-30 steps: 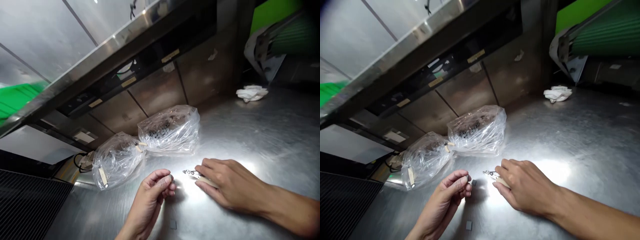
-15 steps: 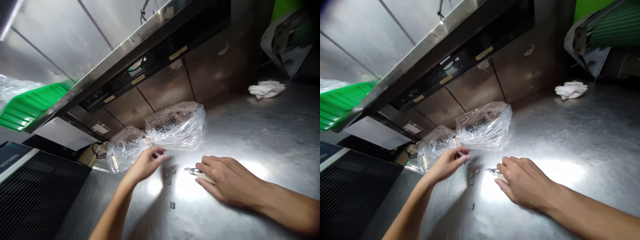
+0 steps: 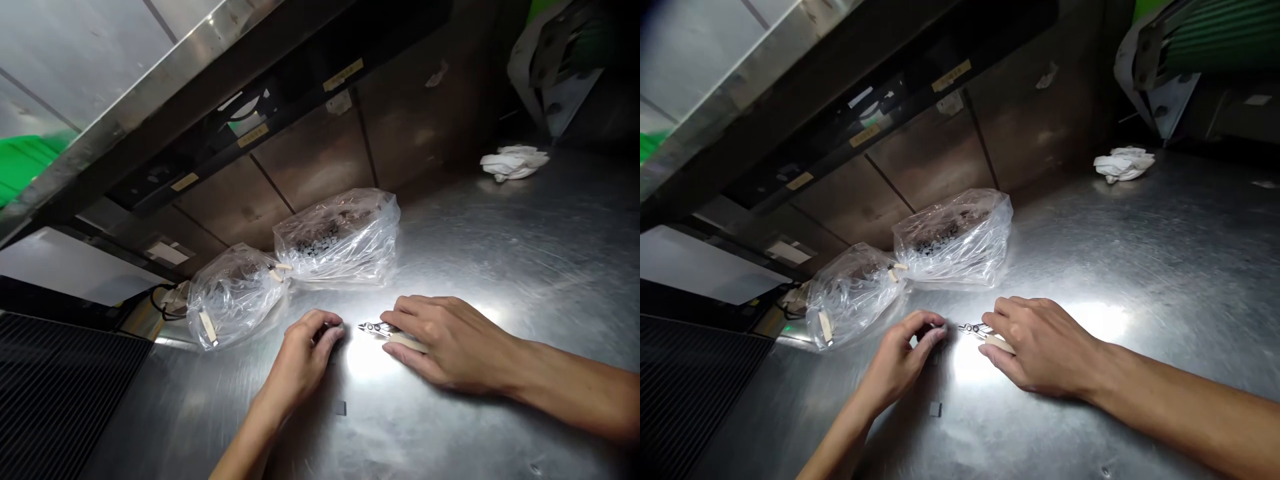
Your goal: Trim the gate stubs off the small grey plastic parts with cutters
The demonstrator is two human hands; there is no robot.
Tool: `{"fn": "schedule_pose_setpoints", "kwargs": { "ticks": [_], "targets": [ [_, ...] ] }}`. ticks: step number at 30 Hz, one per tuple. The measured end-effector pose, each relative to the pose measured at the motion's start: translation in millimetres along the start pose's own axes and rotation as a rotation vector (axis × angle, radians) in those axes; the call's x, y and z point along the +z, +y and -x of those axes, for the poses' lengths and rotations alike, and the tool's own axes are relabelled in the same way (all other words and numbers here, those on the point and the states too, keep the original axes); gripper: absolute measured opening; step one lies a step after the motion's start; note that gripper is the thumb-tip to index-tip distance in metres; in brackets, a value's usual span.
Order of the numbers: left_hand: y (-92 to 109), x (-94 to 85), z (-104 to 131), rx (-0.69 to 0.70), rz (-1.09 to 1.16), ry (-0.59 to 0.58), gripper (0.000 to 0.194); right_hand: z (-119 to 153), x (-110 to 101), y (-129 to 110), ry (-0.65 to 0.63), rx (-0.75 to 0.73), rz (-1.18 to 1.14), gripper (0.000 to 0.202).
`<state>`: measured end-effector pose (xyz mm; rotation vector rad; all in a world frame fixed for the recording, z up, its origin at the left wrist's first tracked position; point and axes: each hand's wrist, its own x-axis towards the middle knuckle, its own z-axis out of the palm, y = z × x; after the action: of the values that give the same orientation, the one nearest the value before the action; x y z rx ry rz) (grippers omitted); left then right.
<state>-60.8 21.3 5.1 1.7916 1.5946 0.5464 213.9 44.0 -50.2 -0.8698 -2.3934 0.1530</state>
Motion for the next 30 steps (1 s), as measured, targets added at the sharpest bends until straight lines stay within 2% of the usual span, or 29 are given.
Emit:
{"fn": "schedule_pose_setpoints", "kwargs": {
  "ticks": [2,6,9,14,30],
  "targets": [
    [3,2.6,6,-0.077,0.253,0.038,0.026,-1,-2,1,0.040,-0.018,-0.015,0.028],
    [13,7.8,13,-0.249,0.962,0.020,0.039,-4,-9,-1,0.169,-0.072,-0.032,0.028],
    [19,11.6,15,-0.356,1.223,-0.001,0.041,-7,-13,-3,0.217,-0.104,-0.017,0.026],
    [21,16.2,15,-0.446,1.288,-0.036,0.039,-8,-15,-4,0.209,-0.109,0.012,0.026],
    [22,22.6,17,-0.417,1.259,-0.071,0.040,-11,-20,-14,0.181,-0.152,0.110,0.026]
  ]
}}
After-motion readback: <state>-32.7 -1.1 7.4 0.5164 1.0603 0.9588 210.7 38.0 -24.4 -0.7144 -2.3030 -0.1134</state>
